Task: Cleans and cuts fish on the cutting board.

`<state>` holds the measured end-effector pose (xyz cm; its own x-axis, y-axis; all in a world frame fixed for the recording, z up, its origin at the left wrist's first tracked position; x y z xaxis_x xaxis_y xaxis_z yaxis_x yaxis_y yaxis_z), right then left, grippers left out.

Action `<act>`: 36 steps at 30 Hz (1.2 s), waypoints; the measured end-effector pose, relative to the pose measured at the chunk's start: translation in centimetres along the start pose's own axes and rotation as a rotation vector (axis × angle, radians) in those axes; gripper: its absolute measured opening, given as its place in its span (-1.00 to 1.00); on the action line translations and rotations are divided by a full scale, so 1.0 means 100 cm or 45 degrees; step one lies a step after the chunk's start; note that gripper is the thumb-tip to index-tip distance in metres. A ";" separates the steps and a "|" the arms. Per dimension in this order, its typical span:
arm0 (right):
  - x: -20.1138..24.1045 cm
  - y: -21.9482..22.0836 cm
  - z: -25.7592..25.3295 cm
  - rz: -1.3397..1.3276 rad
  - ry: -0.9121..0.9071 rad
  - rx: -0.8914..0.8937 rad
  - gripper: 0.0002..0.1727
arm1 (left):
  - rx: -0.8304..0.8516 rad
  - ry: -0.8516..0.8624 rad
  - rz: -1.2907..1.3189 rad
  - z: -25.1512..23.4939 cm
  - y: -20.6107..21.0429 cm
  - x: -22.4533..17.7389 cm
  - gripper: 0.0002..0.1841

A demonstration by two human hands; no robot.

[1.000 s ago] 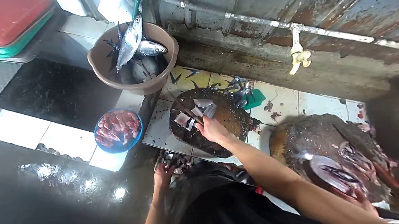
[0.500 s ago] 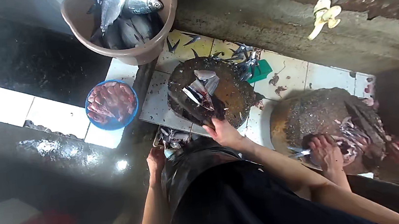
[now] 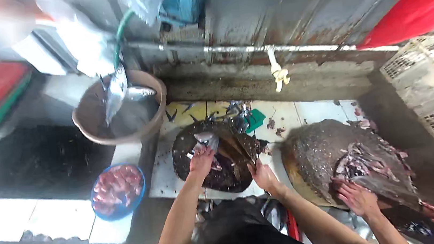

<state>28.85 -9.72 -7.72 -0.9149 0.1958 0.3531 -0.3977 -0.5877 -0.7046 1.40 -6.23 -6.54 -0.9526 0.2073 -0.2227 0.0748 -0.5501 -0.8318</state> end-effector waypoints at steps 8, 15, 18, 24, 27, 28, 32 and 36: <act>0.002 -0.003 0.000 -0.033 0.057 0.031 -0.31 | 0.034 -0.234 -0.051 0.021 -0.011 0.022 -0.44; 0.055 -0.033 0.020 -0.261 -0.193 0.037 -0.29 | -0.539 -0.673 0.816 0.083 0.053 0.051 -0.21; 0.094 -0.041 0.044 -0.550 -0.552 0.004 -0.46 | -0.720 -0.735 1.170 0.103 0.068 0.048 -0.17; 0.151 -0.037 0.071 -0.801 -1.264 -0.127 -0.47 | -0.726 -0.703 1.623 0.100 0.103 0.046 -0.27; 0.149 0.015 0.039 -0.094 -0.964 -0.065 -0.37 | -0.764 -0.682 1.767 0.097 0.106 0.048 -0.31; 0.150 0.033 0.027 0.166 -0.696 0.174 -0.33 | -0.766 -0.682 1.792 0.097 0.110 0.046 -0.33; 0.176 0.039 0.007 0.422 -0.350 0.519 -0.29 | -0.821 -0.638 1.629 0.093 0.105 0.048 -0.40; 0.198 0.034 0.009 0.404 -0.348 0.514 -0.31 | -0.749 -0.591 1.294 0.093 0.089 0.041 -0.22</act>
<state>9.49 -8.53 -2.60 -0.9126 -0.2166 0.3468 -0.0002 -0.8479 -0.5301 -4.63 -17.80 -10.14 -0.3930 -0.4651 -0.7932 0.8384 0.1730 -0.5168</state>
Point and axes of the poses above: each hand's wrist, its own z-axis away from the middle knuckle, its own y-axis out of the palm, x = y × z, the point moved 1 cm from there along -z, towards the middle knuckle, and after that the axes turned 11 degrees about x, right-handed, at the moved point
